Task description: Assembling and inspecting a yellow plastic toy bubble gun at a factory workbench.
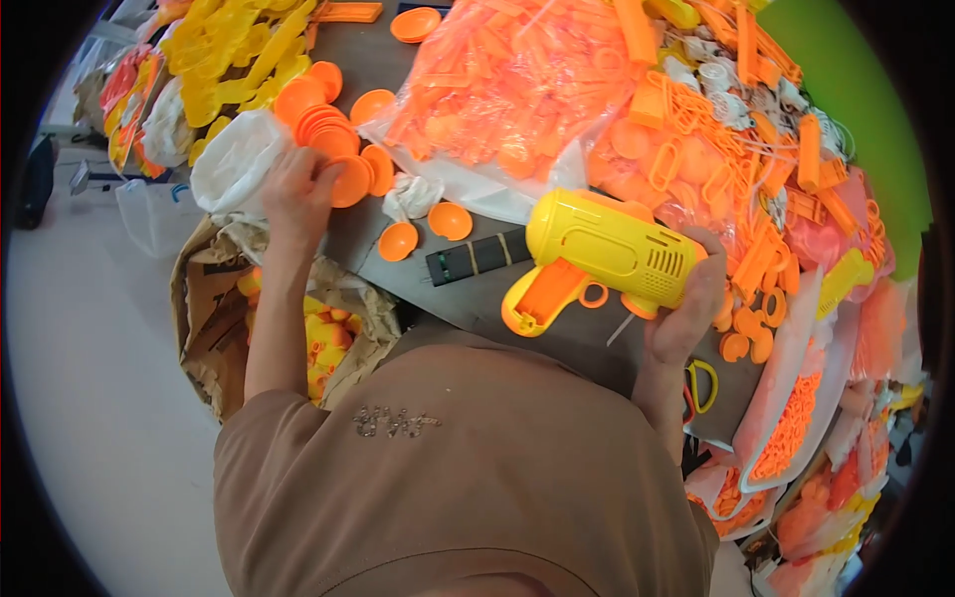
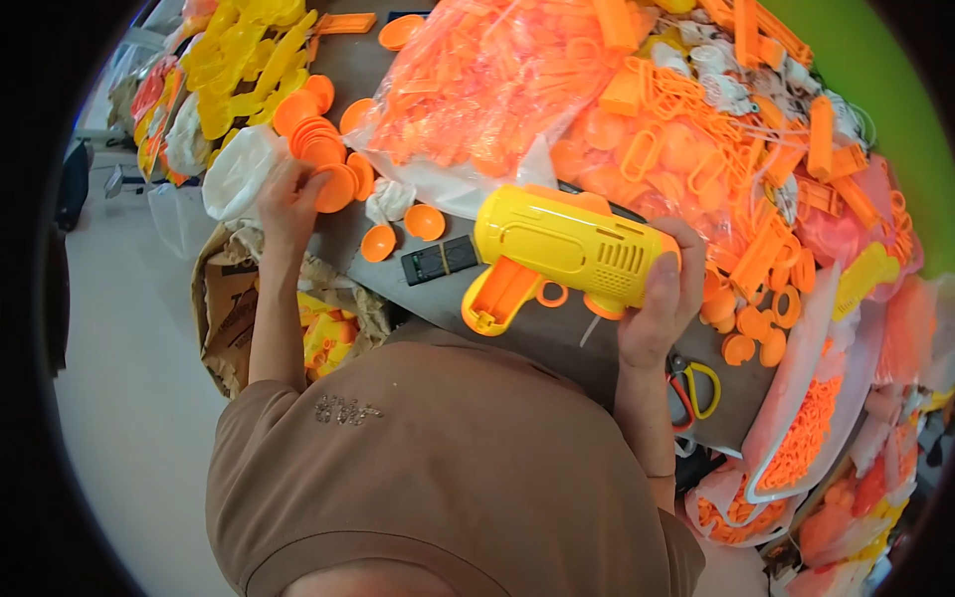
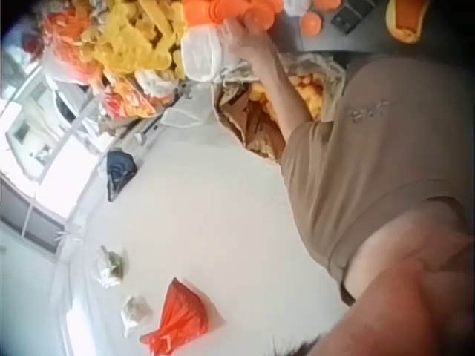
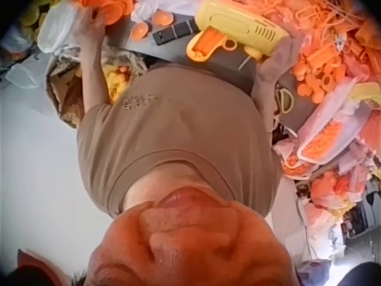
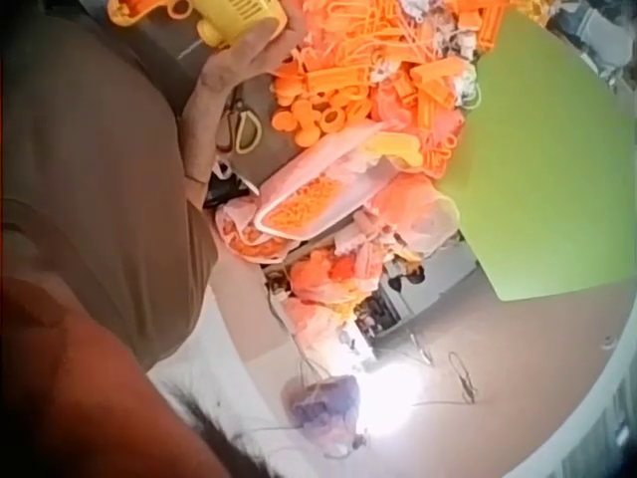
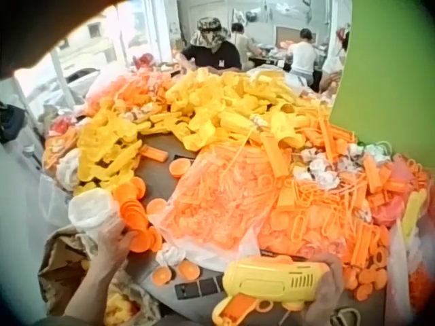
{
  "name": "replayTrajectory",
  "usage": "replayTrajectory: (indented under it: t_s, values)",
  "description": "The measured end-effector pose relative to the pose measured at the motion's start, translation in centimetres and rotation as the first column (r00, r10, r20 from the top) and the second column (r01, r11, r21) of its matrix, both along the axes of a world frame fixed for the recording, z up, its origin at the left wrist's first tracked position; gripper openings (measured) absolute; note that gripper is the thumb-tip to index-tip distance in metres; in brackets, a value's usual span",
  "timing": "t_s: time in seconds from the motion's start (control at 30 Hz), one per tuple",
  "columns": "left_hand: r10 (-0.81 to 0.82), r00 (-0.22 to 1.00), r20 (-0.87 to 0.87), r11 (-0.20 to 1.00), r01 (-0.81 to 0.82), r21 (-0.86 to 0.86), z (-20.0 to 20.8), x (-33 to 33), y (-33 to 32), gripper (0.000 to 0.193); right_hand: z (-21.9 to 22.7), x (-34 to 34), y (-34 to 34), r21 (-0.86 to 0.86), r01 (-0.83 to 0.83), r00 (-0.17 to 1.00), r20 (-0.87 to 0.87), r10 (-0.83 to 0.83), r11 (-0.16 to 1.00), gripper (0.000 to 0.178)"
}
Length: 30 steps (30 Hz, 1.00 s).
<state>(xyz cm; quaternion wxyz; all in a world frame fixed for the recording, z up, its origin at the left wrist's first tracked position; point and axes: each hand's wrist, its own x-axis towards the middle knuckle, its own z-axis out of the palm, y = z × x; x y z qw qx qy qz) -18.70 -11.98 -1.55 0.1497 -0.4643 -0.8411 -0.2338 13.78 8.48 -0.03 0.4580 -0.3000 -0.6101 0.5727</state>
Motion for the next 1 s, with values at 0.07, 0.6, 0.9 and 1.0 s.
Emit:
replayTrajectory:
  t_s: [0.07, 0.6, 0.9, 1.0]
  values:
    - [0.003, 0.973, 0.230, 0.968, -0.060, 0.244, 0.8, 0.7, 0.3, 0.012, 0.1, 0.0, -0.1, 0.003, 0.008, 1.000, -0.007, -0.008, 1.000, 0.042]
    - [-0.769, 0.398, 0.500, 0.636, 0.396, 0.662, 5.1, 13.7, 8.0, 0.038, 1.7, -1.0, -2.5, 0.397, 0.102, 0.994, -0.074, -0.079, 0.912, 0.048]
    - [-0.691, -0.030, 0.722, 0.708, 0.176, 0.684, 5.1, 14.8, 7.1, 0.062, 1.2, -0.5, -3.4, 0.382, 0.025, 0.997, 0.055, -0.050, 0.924, 0.050]
    - [-0.704, 0.098, 0.703, 0.682, 0.371, 0.630, 4.8, 14.7, 6.4, 0.062, 0.7, 0.9, -2.7, 0.552, -0.088, 0.996, 0.024, 0.090, 0.829, 0.050]
